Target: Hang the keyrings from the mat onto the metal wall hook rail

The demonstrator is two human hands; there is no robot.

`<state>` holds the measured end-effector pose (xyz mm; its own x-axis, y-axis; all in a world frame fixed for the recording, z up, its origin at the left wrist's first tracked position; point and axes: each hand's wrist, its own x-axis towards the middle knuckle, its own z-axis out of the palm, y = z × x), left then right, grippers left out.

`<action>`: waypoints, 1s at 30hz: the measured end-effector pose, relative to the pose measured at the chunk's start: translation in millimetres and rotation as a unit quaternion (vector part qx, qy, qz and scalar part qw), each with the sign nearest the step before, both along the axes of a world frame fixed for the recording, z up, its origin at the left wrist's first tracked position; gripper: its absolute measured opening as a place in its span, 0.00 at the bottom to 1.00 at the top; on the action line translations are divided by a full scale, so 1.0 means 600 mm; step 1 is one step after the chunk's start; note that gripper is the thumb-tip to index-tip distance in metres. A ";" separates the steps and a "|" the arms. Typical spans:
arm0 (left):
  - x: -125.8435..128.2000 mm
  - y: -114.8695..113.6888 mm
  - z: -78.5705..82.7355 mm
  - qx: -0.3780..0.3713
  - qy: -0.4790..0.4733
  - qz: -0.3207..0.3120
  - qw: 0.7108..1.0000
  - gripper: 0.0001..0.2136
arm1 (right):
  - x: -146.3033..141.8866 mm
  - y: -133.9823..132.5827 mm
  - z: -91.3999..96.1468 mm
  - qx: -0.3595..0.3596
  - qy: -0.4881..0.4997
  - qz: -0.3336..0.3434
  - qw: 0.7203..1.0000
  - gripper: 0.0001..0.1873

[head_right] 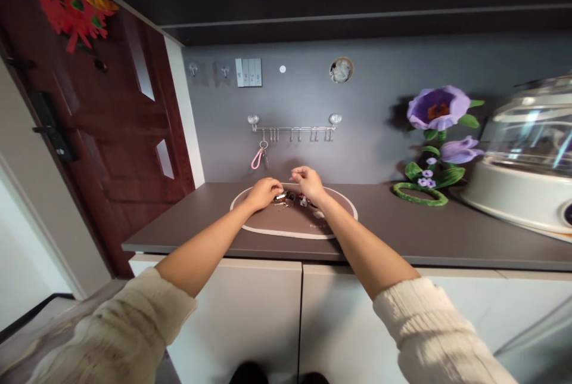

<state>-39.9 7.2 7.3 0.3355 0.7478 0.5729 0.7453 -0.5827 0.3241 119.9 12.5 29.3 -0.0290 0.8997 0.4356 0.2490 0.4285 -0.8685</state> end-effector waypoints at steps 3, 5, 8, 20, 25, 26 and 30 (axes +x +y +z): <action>0.012 0.006 0.004 -0.017 0.013 -0.012 1.000 0.07 | 0.020 -0.001 -0.015 0.008 -0.071 -0.023 0.997 0.07; 0.018 0.010 0.005 -0.027 0.014 -0.027 0.999 0.08 | 0.029 -0.002 -0.020 0.020 -0.130 -0.045 0.990 0.08; 0.024 0.015 0.003 -0.038 0.016 -0.047 0.998 0.08 | 0.037 0.000 -0.022 0.046 -0.224 -0.076 0.971 0.11; 0.020 0.018 -0.010 0.006 0.087 -0.058 0.995 0.10 | 0.027 0.017 -0.032 0.049 -0.352 -0.122 0.927 0.15; 0.022 0.012 -0.004 0.005 0.090 -0.036 0.995 0.09 | 0.025 0.018 -0.035 0.039 -0.362 -0.127 0.923 0.15; 0.023 0.011 -0.003 0.007 0.091 -0.032 0.995 0.09 | 0.025 0.018 -0.036 0.039 -0.360 -0.127 0.923 0.14; 0.022 0.012 -0.004 0.030 0.098 -0.022 0.995 0.09 | 0.024 0.015 -0.034 0.036 -0.352 -0.127 0.927 0.14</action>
<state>-26.7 14.3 4.9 0.4769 0.6965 0.5361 0.7635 -0.6305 0.1399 134.4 21.8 8.9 -0.1199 0.8860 0.4479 0.8435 0.3288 -0.4247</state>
